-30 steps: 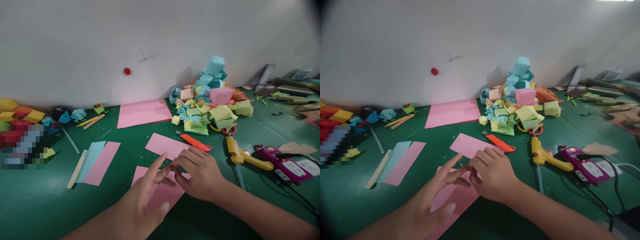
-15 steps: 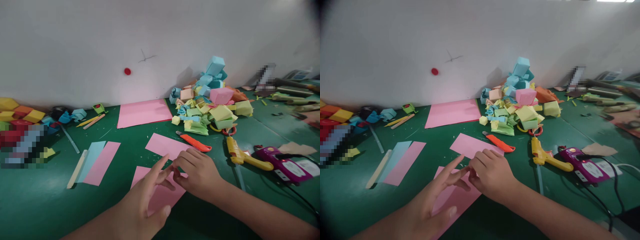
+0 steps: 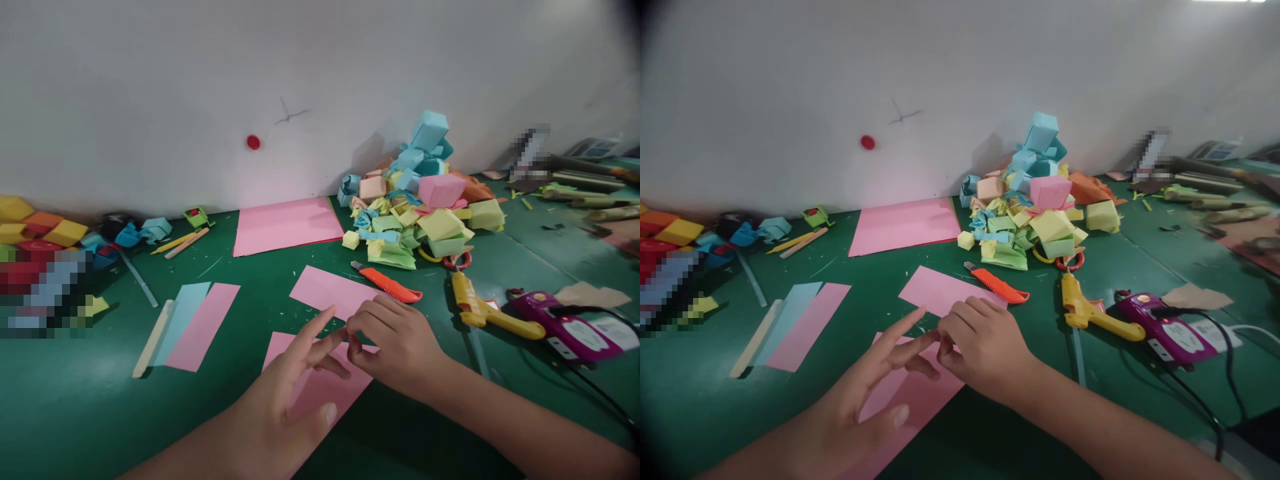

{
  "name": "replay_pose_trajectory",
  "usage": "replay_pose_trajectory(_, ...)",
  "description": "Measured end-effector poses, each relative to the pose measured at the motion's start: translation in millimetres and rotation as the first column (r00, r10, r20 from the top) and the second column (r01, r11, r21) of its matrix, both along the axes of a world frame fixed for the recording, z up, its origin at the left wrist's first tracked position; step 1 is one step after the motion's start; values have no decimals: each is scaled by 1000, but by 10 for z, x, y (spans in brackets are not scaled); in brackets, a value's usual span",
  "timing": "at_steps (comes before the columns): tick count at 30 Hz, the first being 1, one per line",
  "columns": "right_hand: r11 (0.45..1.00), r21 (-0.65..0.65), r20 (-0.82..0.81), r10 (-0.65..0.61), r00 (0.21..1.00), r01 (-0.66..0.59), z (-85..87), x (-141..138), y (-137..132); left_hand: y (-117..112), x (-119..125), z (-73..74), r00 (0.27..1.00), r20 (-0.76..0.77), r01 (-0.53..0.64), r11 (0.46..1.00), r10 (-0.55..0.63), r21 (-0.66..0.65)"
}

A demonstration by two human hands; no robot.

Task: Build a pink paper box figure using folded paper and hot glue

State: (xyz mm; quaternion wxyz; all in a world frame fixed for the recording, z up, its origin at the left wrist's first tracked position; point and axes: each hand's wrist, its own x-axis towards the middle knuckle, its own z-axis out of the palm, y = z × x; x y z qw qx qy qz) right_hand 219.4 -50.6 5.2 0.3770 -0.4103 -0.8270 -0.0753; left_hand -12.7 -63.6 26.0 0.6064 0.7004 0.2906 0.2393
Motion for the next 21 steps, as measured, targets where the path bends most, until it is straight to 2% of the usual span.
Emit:
replay_pose_trajectory(6, 1000, 1, -69, 22, 997, -22, 47, 6, -25, 9, -20, 22, 995, 95, 5, 988, 10, -152)
replay_pose_trajectory(9, 998, -15, -142, 62, 988, -64, 101, 10, -36, 41, -35, -23, 987, 162, 22, 976, 13, -217)
replay_pose_trajectory(13, 988, -51, -308, 124, 943, -146, 206, 19, -71, 99, -28, -154, 939, 342, 123, 970, -45, -209)
replay_pose_trajectory(15, 978, -63, -369, 164, 915, -200, 268, 30, -93, 113, -17, -173, 904, 422, 178, 957, -67, -229)
replay_pose_trajectory(18, 958, -50, -415, 238, 878, -283, 345, 56, -117, 110, -2, -101, 862, 501, 241, 932, -77, -272)
replay_pose_trajectory(21, 946, -24, -440, 280, 853, -323, 372, 83, -128, 102, 5, 15, 851, 516, 275, 919, -96, -282)
